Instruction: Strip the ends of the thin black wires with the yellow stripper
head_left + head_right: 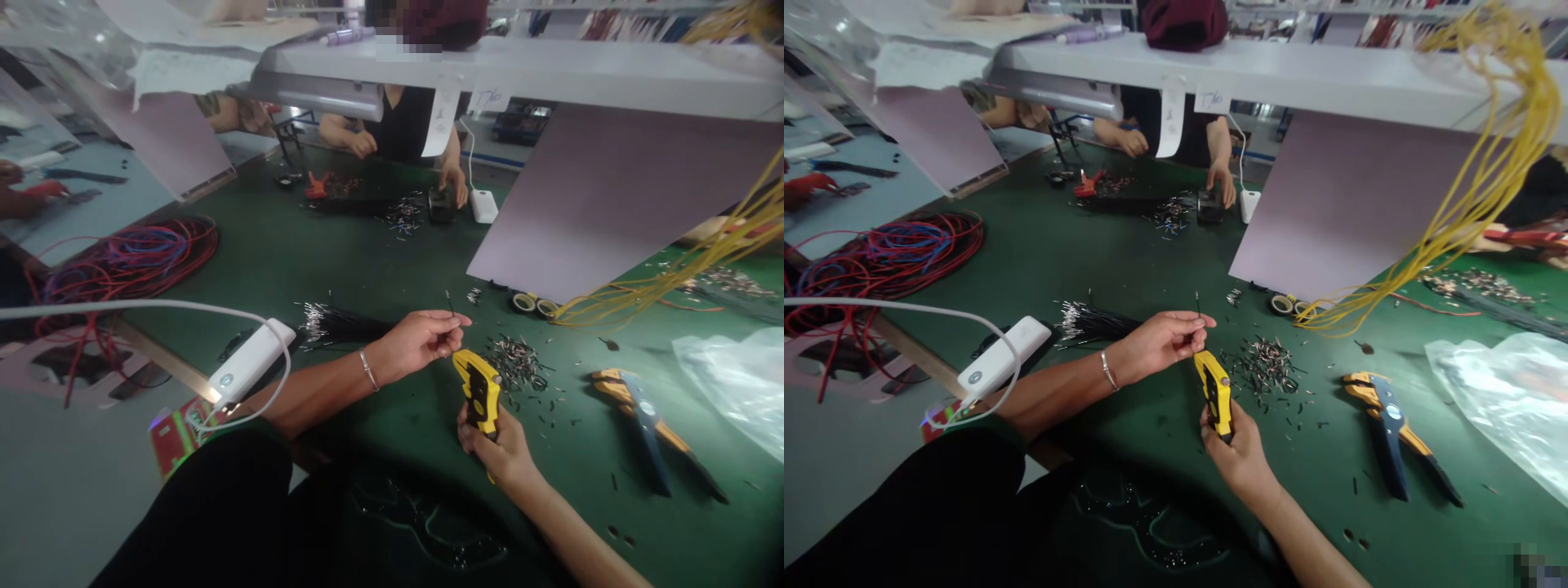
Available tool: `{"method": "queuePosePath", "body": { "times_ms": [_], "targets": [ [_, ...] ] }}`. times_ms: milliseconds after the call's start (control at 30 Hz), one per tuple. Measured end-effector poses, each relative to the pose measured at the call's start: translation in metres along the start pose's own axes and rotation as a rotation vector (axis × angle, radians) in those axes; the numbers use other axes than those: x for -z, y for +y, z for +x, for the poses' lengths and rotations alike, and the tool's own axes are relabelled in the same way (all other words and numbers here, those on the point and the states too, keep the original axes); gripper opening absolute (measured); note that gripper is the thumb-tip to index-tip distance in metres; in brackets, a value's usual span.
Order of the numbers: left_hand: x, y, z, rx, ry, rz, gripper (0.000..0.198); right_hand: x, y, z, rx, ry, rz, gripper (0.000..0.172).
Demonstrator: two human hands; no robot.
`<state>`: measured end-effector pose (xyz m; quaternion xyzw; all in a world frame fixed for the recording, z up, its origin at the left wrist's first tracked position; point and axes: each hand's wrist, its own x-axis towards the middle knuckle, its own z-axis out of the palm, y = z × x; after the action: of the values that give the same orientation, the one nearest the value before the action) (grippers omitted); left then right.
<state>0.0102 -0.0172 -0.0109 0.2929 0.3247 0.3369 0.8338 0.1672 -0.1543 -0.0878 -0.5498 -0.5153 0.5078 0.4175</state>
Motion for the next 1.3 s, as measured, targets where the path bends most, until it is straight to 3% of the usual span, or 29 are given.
{"method": "queuePosePath", "body": {
  "times_ms": [533, 967, 1300],
  "targets": [
    [0.008, -0.005, 0.008, -0.026, 0.004, 0.034, 0.009, -0.007, -0.002, 0.007, -0.003, 0.048, 0.035, 0.015],
    [0.012, -0.003, 0.012, 0.019, -0.017, -0.004, 0.009, -0.003, -0.002, 0.007, -0.003, 0.004, 0.087, 0.010],
    [0.009, -0.002, 0.010, -0.001, -0.023, 0.013, 0.010, -0.006, -0.003, 0.005, -0.048, -0.037, 0.271, 0.012]
  ]
}}
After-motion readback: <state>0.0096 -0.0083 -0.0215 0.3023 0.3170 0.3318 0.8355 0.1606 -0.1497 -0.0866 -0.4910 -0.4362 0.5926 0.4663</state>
